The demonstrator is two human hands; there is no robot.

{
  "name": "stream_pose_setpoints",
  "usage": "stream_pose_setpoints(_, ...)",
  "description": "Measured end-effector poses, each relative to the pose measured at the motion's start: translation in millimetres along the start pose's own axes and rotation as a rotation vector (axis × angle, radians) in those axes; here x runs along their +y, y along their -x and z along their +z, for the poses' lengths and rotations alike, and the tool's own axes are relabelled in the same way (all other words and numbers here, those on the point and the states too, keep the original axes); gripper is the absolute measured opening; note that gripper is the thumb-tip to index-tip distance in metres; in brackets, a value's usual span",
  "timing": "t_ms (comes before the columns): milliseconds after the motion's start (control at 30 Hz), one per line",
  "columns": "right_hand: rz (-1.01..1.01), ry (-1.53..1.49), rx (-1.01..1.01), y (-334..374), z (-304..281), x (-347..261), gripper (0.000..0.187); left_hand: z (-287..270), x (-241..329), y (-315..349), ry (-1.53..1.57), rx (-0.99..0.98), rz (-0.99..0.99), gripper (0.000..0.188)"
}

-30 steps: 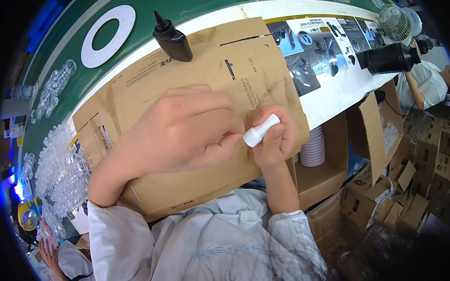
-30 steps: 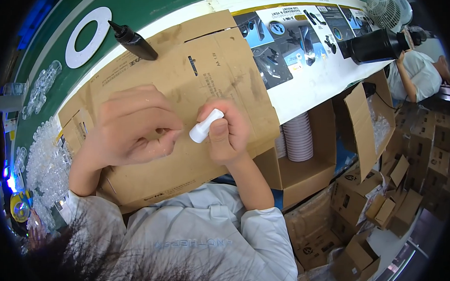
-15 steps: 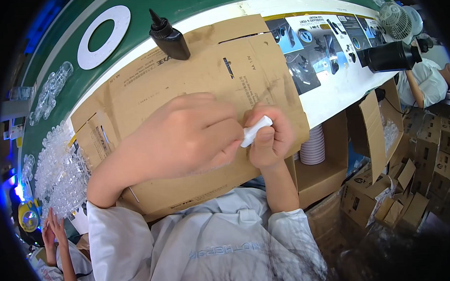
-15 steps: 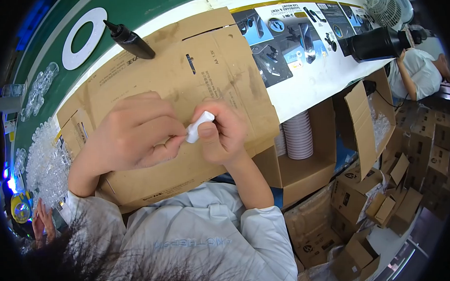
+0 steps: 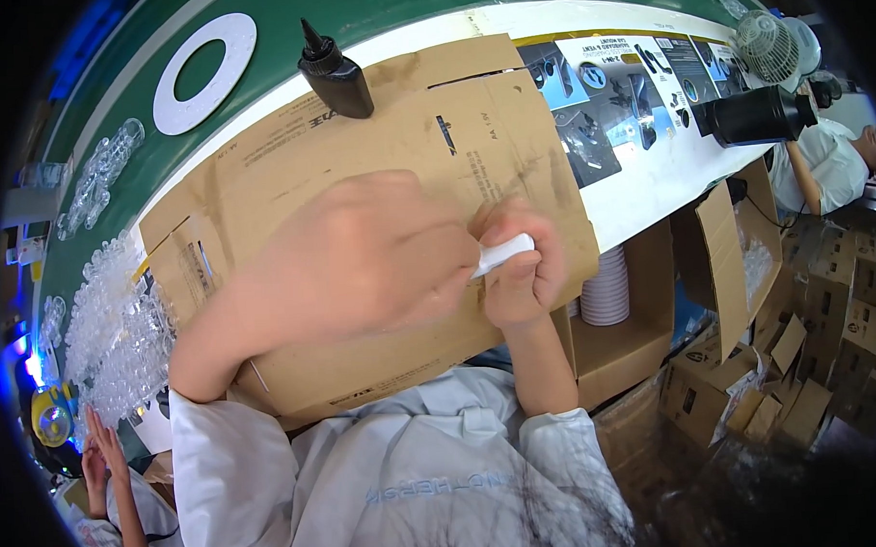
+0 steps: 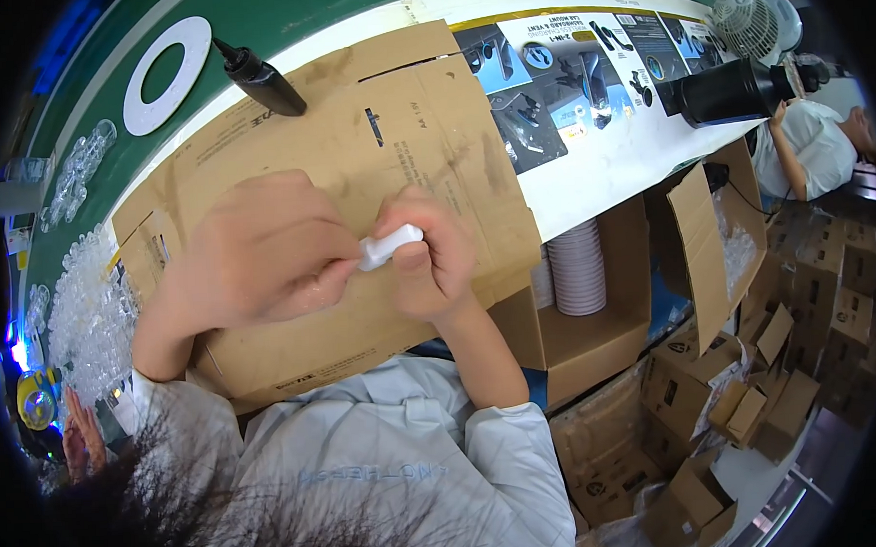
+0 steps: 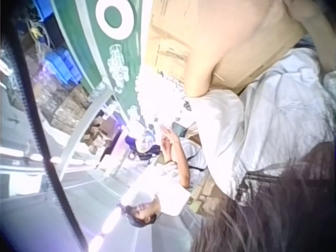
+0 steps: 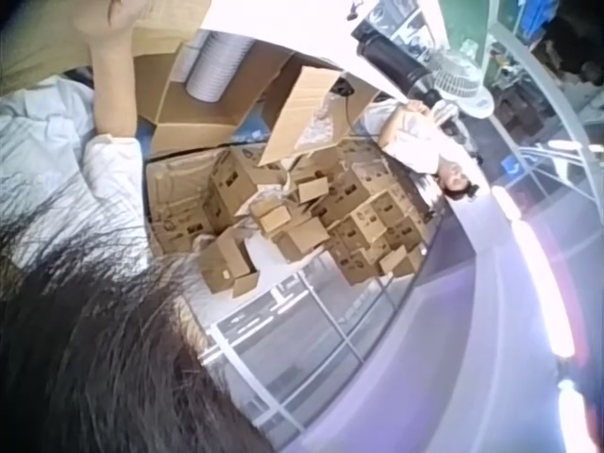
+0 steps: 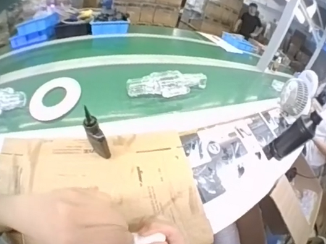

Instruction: Apply adhesive to a small white component and mount it onto a circular light fixture base.

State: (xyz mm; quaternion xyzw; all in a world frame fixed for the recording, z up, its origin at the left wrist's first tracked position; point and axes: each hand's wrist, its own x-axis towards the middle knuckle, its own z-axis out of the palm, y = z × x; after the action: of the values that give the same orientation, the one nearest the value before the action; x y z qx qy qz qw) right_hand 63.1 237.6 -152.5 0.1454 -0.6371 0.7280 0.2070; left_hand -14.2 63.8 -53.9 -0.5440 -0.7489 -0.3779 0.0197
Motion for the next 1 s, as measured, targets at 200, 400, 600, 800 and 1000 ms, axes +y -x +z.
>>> stream_pose_setpoints(200,-0.028,-0.108,-0.064,-3.7,-3.3,2.4,0.043,-12.9,-5.6,1.4,0.165,-0.033,-0.116,0.014)
stream_pose_setpoints(400,0.005,-0.089,-0.062,-4.0,-2.0,0.3,0.042,-12.1,-5.6,1.2,0.170,-0.047,-0.094,0.013)
stream_pose_setpoints(600,0.063,-0.135,-0.069,-2.4,-1.8,-2.2,0.042,-8.9,-7.7,3.0,0.168,-0.063,-0.071,0.013)
stream_pose_setpoints(800,0.080,-0.130,-0.074,-2.4,-0.9,-4.0,0.044,-9.5,-6.2,2.3,0.151,-0.087,-0.018,0.012)
stream_pose_setpoints(1000,0.084,-0.081,-0.099,0.7,-2.3,-0.3,0.046,-10.1,-1.0,4.4,0.036,-0.175,-0.020,0.013)
